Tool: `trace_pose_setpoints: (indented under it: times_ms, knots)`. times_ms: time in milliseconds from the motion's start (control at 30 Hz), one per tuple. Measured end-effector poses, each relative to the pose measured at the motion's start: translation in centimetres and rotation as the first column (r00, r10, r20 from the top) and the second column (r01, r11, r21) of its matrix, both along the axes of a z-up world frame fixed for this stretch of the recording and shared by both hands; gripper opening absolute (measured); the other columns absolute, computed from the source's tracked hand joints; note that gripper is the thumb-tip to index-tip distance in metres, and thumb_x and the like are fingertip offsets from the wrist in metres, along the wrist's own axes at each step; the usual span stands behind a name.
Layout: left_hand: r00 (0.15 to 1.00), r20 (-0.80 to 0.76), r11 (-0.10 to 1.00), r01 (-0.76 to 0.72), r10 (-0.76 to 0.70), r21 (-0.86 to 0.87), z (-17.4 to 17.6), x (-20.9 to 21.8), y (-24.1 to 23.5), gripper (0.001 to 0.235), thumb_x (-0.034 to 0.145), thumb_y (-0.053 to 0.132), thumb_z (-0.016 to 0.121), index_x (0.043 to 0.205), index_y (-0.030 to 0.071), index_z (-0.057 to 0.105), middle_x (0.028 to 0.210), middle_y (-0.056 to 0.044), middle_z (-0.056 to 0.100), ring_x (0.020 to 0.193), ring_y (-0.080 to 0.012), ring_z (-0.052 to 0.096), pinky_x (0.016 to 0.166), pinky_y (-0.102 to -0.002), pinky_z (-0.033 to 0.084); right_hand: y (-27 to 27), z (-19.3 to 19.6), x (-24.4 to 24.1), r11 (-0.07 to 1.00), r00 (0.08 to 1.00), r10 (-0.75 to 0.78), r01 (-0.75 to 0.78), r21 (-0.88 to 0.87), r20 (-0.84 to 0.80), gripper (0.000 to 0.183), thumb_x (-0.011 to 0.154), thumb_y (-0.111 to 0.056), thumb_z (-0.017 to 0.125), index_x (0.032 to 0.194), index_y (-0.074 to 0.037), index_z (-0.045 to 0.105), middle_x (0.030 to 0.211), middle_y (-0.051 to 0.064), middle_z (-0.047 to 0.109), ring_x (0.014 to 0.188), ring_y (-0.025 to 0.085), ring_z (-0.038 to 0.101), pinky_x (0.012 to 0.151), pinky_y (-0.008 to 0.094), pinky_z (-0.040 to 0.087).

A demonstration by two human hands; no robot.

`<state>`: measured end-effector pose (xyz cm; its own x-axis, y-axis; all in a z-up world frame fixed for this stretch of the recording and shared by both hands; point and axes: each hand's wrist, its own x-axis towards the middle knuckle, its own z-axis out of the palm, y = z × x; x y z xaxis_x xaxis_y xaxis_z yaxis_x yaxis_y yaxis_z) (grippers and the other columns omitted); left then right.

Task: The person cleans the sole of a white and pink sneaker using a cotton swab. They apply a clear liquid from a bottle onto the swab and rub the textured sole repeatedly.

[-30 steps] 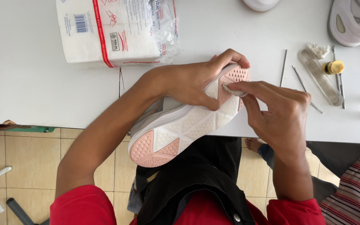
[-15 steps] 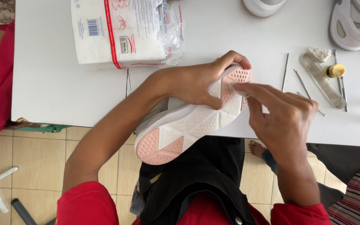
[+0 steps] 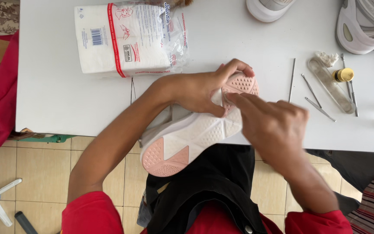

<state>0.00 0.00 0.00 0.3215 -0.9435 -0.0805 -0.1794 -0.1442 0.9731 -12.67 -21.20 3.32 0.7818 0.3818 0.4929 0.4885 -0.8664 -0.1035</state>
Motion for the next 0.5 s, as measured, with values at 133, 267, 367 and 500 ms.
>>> trace_pose_setpoints:
  times_ms: [133, 267, 367, 500]
  knots:
    - [0.998, -0.003, 0.998, 0.055, -0.055, 0.039, 0.6, -0.2, -0.2, 0.088, 0.089, 0.015, 0.074, 0.160, 0.010, 0.022, 0.172, -0.014, 0.031, 0.170, -0.0371, 0.016, 0.136, -0.048, -0.005, -1.7, 2.2, 1.1, 0.957, 0.962, 0.093, -0.016, 0.289, -0.257, 0.028, 0.103, 0.013, 0.086, 0.122, -0.006, 0.090, 0.111, 0.008, 0.089, 0.057, 0.010, 0.067, 0.048, 0.025, 0.046]
    - [0.999, 0.009, 0.998, 0.036, -0.037, 0.057, 1.1, -0.5, 0.1, 0.081, 0.091, 0.015, 0.074, 0.156, 0.014, 0.026, 0.161, -0.008, 0.036, 0.127, -0.0216, 0.055, 0.137, -0.044, -0.004, -1.1, 1.7, 0.5, 0.891, 0.946, 0.006, 0.142, 0.432, -0.324, 0.031, 0.105, 0.018, 0.073, 0.122, -0.004, 0.087, 0.105, 0.008, 0.086, 0.054, 0.012, 0.038, 0.054, 0.025, 0.033]
    - [1.000, -0.010, 0.998, 0.018, -0.017, 0.056, 1.2, -0.5, -0.2, 0.081, 0.089, 0.011, 0.075, 0.156, 0.014, 0.029, 0.164, -0.008, 0.036, 0.158, -0.0264, 0.031, 0.133, -0.037, 0.012, -1.0, 1.4, 0.0, 0.908, 0.924, 0.043, 0.124, 0.401, -0.381, 0.037, 0.103, 0.016, 0.065, 0.122, -0.008, 0.086, 0.100, 0.008, 0.083, 0.060, 0.016, 0.052, 0.060, 0.030, 0.041]
    - [1.000, -0.020, 0.998, 0.003, -0.002, 0.061, 1.1, -0.5, -0.1, 0.082, 0.088, 0.013, 0.076, 0.155, 0.015, 0.029, 0.162, -0.008, 0.038, 0.160, -0.0279, 0.028, 0.131, -0.038, 0.016, -0.9, 0.9, -0.5, 0.909, 0.914, -0.021, 0.186, 0.373, -0.405, 0.033, 0.104, 0.010, 0.070, 0.121, -0.013, 0.087, 0.090, 0.002, 0.080, 0.055, 0.014, 0.043, 0.060, 0.028, 0.040]
